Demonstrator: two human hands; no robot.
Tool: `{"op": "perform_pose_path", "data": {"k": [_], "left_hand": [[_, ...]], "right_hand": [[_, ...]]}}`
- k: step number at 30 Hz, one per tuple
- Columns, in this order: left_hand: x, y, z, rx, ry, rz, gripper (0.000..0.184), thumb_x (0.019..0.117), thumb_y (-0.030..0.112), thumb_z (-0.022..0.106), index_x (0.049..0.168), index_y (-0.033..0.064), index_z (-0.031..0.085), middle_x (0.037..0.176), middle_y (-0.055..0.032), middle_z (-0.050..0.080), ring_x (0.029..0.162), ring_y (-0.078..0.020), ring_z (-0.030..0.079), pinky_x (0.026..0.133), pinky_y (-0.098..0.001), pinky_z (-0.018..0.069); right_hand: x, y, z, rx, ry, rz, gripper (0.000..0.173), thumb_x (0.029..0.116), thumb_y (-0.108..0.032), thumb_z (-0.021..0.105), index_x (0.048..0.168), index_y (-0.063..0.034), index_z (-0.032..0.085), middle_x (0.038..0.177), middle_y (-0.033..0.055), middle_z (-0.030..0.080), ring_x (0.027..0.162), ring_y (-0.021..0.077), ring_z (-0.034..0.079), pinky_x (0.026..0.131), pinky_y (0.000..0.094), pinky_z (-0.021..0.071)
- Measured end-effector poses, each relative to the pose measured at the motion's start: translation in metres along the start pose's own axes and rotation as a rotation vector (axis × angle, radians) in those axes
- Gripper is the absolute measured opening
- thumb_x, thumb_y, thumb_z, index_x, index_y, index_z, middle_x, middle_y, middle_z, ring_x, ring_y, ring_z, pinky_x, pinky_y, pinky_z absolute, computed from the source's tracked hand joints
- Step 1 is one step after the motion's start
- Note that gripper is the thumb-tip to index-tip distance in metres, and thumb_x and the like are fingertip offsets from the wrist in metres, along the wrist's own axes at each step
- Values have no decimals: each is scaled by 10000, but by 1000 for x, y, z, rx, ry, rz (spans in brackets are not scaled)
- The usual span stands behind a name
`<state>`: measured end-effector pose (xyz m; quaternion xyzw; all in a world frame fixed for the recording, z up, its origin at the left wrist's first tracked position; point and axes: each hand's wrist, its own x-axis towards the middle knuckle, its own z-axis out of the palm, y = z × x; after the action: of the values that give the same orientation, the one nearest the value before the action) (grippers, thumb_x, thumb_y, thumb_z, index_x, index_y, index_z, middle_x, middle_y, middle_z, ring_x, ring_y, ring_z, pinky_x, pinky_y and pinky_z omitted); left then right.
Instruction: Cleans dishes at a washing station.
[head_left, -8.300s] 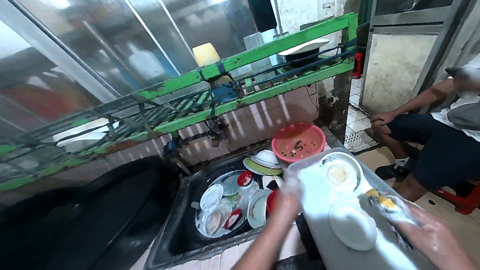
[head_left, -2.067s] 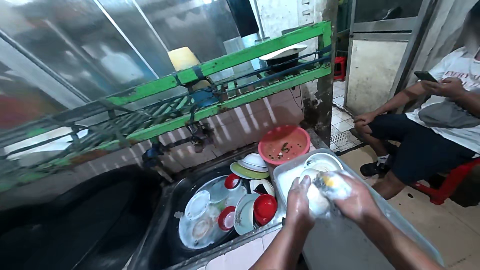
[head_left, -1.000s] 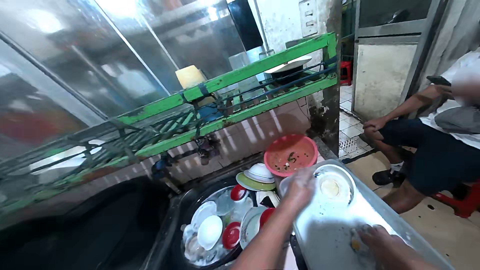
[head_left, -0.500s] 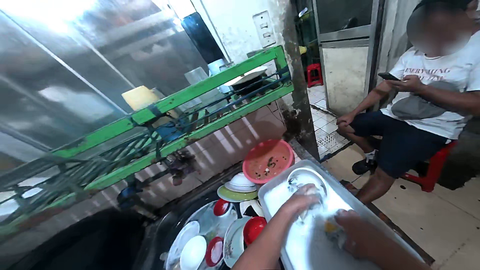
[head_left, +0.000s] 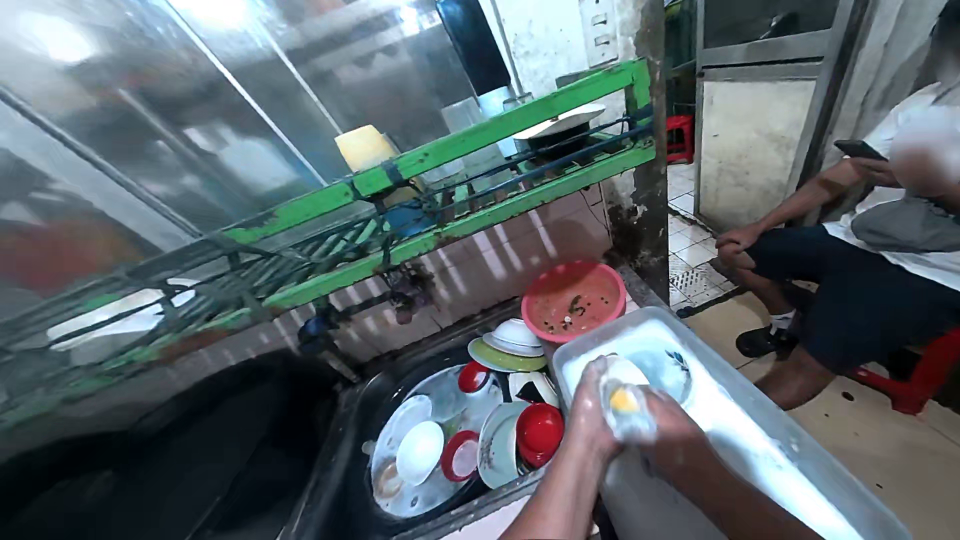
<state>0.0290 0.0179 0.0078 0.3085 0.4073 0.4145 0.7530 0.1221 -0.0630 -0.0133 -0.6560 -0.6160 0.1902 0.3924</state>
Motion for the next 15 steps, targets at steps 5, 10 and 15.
{"op": "perform_pose_path", "data": {"k": [5,10,15], "left_hand": [[-8,20,-14,-95,-43,-187,375,1085,332,387,1258,43,551,1022,-187,685,911,-307,700,780,-497,599],[-13,6,-12,-66,-106,-278,401,1066,397,358,1158,85,592,974,-127,695,913,-257,697,792,-472,587],[-1,18,-14,-188,28,-34,366,1090,318,351,1259,50,535,1042,-192,668,922,-314,690,772,-507,593]], "right_hand": [[12,33,-21,-329,-159,-262,378,929,-166,646,1289,-55,674,1275,191,674,1243,410,601,1016,577,505],[28,13,-25,-368,-182,-360,333,948,-101,600,1265,-46,686,1323,174,670,1317,387,572,1095,592,445],[25,14,-36,-376,-367,-161,364,957,-130,619,1306,-36,660,1287,218,663,1274,423,580,1058,602,458]]}}
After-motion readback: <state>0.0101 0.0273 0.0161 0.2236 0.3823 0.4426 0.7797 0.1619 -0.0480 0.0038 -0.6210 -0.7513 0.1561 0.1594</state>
